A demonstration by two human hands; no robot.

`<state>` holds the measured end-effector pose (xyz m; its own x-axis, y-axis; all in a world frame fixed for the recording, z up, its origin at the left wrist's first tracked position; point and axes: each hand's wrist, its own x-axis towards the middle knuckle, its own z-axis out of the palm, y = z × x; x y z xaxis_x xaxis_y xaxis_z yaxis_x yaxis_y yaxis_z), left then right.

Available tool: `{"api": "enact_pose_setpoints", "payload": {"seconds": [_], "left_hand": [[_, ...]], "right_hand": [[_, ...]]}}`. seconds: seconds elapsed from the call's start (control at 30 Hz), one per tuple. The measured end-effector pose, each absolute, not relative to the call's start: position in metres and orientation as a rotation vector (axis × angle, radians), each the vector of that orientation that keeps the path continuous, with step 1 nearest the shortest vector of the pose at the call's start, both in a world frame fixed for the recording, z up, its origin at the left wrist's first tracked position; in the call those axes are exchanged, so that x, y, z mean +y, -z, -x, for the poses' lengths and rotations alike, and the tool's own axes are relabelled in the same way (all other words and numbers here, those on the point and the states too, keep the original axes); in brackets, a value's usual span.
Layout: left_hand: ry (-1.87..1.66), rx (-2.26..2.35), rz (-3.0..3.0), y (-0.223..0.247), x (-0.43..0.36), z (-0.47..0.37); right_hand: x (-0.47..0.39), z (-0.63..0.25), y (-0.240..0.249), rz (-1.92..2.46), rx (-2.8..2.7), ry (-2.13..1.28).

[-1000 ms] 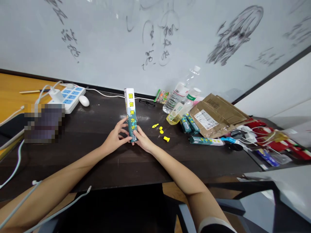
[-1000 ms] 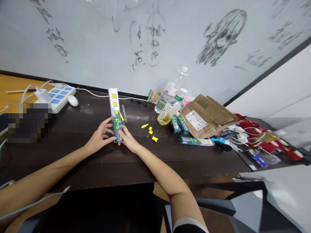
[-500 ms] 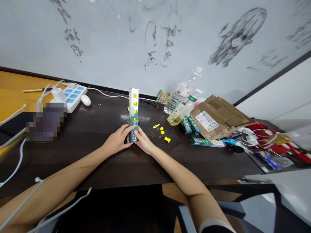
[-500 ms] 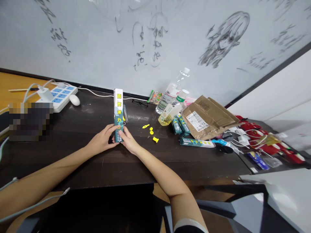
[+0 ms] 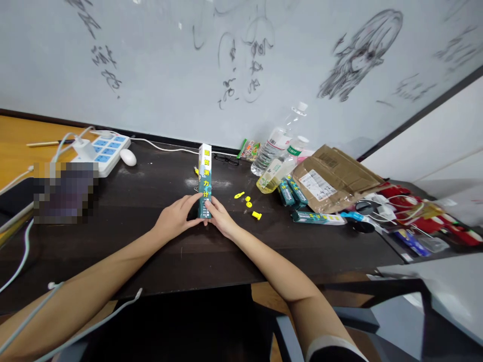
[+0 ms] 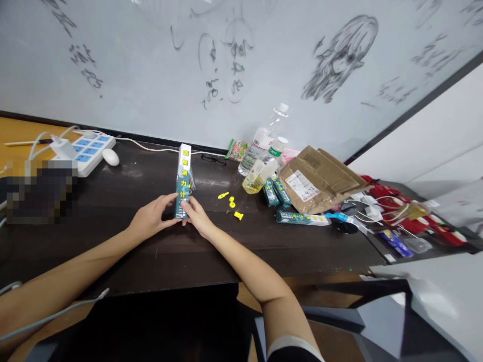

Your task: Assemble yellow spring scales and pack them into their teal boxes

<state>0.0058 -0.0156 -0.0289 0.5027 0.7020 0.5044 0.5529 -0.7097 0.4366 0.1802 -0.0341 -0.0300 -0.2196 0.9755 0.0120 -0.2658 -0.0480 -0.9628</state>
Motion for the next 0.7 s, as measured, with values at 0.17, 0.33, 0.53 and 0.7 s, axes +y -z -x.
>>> {"api": "enact_pose_setpoints", "payload": {"seconds": [0.17,0.33,0.53,0.7], "left_hand": [[-1.025,1.091,-2.061,0.031,-0.012,-0.008],[-0.894,0.855,-1.588,0.031,-0.011,-0.014],[-0.733,0.892,-1.319,0.024,-0.016,-0.018],[-0.686,0.914,-1.163,0.016,-0.020,-0.017]], "right_hand": [[-0.029,-0.181,0.031,0.879,-1.127,-1.401],[-0.027,-0.183,0.033,0.927,-1.127,-1.307],[-0.027,-0.183,0.034,0.947,-1.136,-1.297],[-0.028,-0.183,0.032,0.956,-1.131,-1.271]]}}
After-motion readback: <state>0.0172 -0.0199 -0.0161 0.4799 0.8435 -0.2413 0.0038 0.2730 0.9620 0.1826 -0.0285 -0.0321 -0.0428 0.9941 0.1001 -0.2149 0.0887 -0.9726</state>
